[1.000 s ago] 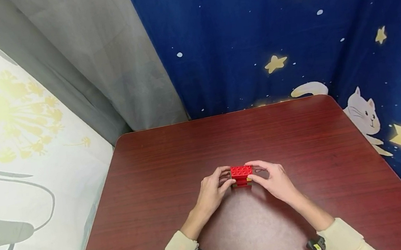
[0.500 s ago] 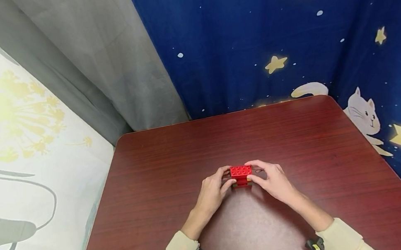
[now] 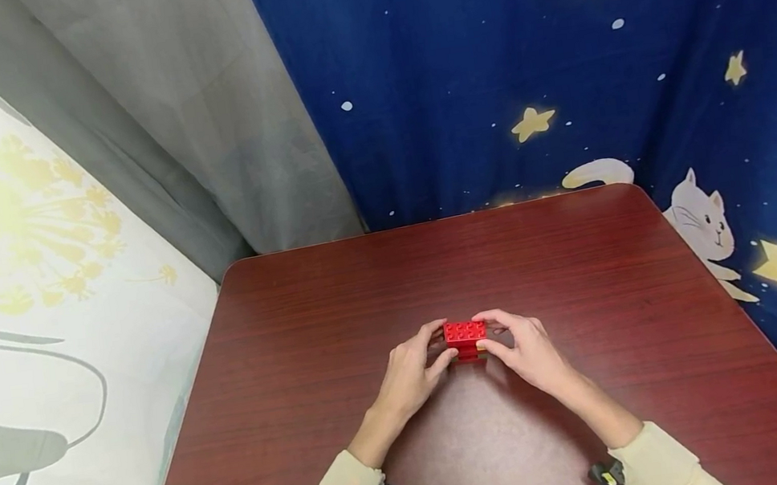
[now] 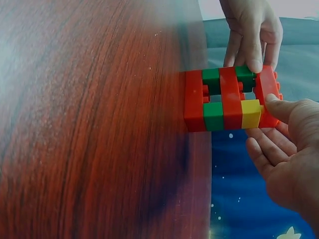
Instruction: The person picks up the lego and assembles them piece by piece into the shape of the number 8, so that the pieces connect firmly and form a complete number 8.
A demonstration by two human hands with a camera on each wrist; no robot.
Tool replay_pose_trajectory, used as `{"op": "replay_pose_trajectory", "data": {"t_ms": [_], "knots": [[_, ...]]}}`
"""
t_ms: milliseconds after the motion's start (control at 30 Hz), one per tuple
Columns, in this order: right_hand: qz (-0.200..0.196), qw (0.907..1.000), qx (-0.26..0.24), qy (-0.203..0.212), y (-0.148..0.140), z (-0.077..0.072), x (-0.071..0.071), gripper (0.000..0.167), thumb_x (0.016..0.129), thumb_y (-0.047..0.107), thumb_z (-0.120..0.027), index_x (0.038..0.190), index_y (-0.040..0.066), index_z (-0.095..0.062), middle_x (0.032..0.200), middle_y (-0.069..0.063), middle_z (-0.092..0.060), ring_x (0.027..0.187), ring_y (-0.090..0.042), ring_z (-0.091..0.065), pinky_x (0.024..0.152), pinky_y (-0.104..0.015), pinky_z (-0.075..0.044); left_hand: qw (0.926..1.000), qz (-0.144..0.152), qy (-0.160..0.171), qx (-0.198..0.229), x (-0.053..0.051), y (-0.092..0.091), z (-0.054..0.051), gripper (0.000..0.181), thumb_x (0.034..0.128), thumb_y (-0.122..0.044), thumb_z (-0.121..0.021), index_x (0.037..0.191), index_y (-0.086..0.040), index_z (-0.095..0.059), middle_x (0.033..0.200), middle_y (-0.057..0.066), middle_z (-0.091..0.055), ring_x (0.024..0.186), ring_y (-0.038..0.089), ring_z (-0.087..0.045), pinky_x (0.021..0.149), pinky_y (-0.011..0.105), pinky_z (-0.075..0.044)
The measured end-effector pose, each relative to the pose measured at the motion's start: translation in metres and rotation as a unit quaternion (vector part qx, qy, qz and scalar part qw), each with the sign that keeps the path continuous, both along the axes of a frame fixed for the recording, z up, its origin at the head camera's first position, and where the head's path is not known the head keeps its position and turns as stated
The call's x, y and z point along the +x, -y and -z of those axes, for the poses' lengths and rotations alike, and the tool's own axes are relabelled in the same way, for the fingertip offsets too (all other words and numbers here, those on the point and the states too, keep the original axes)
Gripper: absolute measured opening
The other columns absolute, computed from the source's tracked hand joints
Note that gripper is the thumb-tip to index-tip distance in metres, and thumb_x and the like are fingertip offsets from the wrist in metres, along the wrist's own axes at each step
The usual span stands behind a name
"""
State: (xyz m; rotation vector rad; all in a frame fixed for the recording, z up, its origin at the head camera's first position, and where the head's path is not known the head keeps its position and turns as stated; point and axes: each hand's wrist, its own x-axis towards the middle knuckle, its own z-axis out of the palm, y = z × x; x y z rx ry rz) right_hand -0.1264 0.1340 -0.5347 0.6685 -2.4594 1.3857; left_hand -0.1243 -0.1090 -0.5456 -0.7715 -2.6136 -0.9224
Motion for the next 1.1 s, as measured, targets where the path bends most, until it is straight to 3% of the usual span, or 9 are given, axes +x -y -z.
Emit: {"op": "replay_pose_trajectory", "data": {"t_ms": [267, 867, 1100], "knots": [[0.002, 1.0, 0.004, -0.001, -0.0002, -0.0003, 0.0002, 0.042, 0.085, 0.004, -0.089, 0.123, 0.01, -0.073, 0.107, -0.008, -0.08, 0.095, -0.03, -0.078, 0.08, -0.055, -0.061, 0.9981, 0.007, -0.01, 0.06, -0.0007, 0.0025, 0.0013, 0.045, 0.0993, -0.023, -0.078, 0.141, -0.01, -0.066, 0.123, 0.005, -0.077, 0.108, 0.017, -0.076, 0.089, 0.034, -0.062], [0.004, 0.9997, -0.016, 0.019, -0.0003, 0.0039, 0.0025, 0.041, 0.087, 0.005, -0.088, 0.125, 0.011, -0.074, 0.108, -0.008, -0.08, 0.089, -0.028, -0.078, 0.079, -0.055, -0.062, 0.9985, 0.006, -0.002, 0.054, 0.0001, 0.0025, 0.0019, 0.044, 0.0992, -0.023, -0.077, 0.14, -0.011, -0.067, 0.121, 0.005, -0.078, 0.105, 0.014, -0.076, 0.086, 0.031, -0.062], [-0.01, 0.9977, -0.046, 0.049, -0.0025, 0.0058, 0.0022, 0.048, 0.087, 0.004, -0.087, 0.132, 0.009, -0.072, 0.121, -0.008, -0.077, 0.104, -0.029, -0.076, 0.088, -0.052, -0.061, 0.9986, -0.003, 0.005, 0.053, -0.0009, 0.0032, -0.0019, 0.049, 0.0992, -0.027, -0.079, 0.143, -0.012, -0.065, 0.13, 0.001, -0.074, 0.113, 0.013, -0.073, 0.092, 0.036, -0.06]]}}
